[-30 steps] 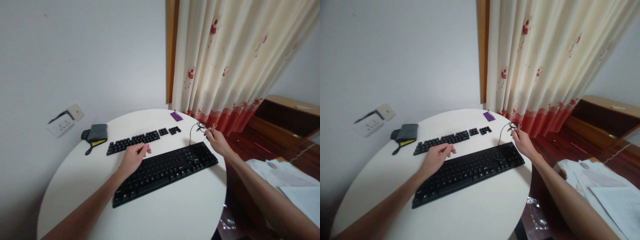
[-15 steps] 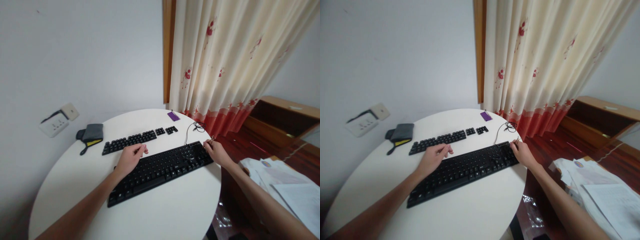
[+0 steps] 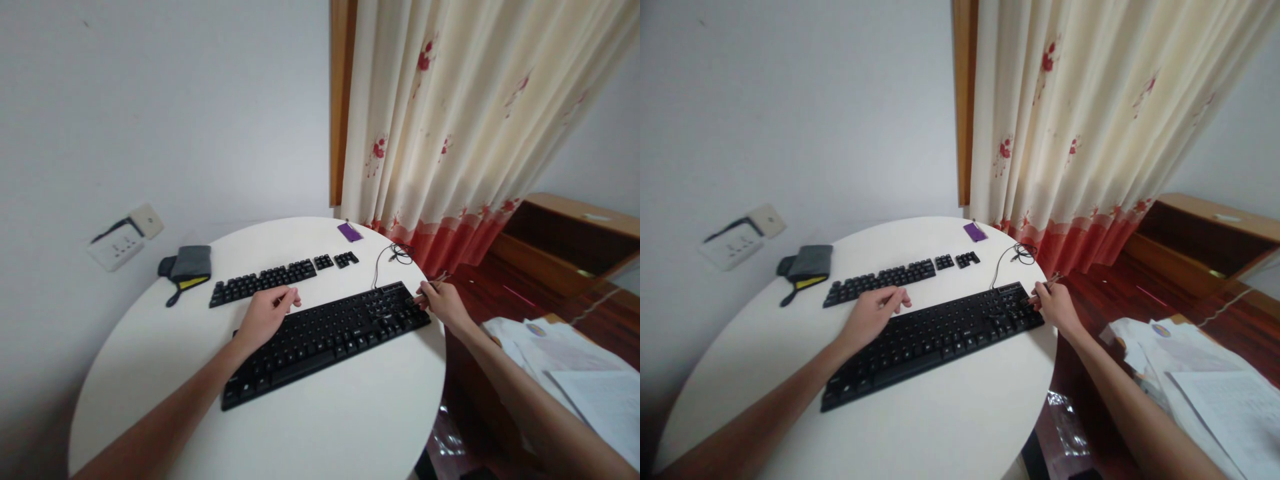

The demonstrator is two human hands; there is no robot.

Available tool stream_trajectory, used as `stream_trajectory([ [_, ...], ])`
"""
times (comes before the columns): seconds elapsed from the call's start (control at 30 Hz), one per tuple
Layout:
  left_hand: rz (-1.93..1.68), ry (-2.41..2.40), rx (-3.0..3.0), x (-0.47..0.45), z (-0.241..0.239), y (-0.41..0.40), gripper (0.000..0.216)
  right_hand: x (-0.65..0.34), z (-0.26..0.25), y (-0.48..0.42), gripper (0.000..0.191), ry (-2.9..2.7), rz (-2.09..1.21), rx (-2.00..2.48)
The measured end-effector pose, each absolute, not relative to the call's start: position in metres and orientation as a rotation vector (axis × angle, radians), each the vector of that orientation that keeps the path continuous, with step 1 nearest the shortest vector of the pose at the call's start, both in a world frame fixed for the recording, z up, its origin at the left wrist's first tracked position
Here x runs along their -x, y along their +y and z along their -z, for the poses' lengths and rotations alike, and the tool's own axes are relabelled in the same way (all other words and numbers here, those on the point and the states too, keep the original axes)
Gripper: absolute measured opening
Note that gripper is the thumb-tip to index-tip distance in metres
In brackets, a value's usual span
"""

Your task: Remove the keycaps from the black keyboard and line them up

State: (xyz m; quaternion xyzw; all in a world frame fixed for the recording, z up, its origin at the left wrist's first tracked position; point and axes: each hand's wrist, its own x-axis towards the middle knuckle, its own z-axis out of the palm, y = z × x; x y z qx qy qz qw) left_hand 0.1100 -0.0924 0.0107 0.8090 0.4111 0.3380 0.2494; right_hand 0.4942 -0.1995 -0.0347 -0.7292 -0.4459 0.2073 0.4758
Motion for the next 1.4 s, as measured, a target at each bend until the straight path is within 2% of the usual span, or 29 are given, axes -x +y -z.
stream_trajectory([
  [0.13,-0.916,1.106,-2.190,-0.109,-0.008,-0.092,0.041,-0.478,0.017,-0.196,0.034,-1.053,-0.463,1.688],
  [0.27,-0.939,1.013,-2.146,-0.110,-0.006,-0.093,0.031,-0.425,-0.009,-0.181,0.038,-1.136,-0.430,1.573],
  [0.37,-0.964,0.952,-2.070,-0.112,-0.004,-0.095,0.023,-0.373,-0.021,-0.161,0.041,-1.226,-0.560,1.422],
  [0.53,-1.013,0.864,-1.848,-0.113,0.001,-0.094,0.032,-0.302,-0.021,-0.130,0.041,-1.381,-0.702,1.260],
  [0.6,-1.055,0.866,-1.776,-0.112,0.005,-0.090,0.029,-0.287,-0.016,-0.123,0.041,-1.403,-0.702,1.237],
  [0.83,-1.093,0.933,-1.882,-0.110,0.014,-0.087,0.017,-0.280,0.011,-0.116,0.047,-1.332,-0.860,1.263],
  [1.03,-1.065,0.897,-2.104,-0.111,0.013,-0.092,0.011,-0.283,0.020,-0.117,0.038,-1.235,-1.099,1.246],
  [1.4,-1.132,0.899,-2.295,-0.114,0.006,-0.103,0.012,-0.282,0.016,-0.121,0.036,-1.205,-0.912,1.281],
])
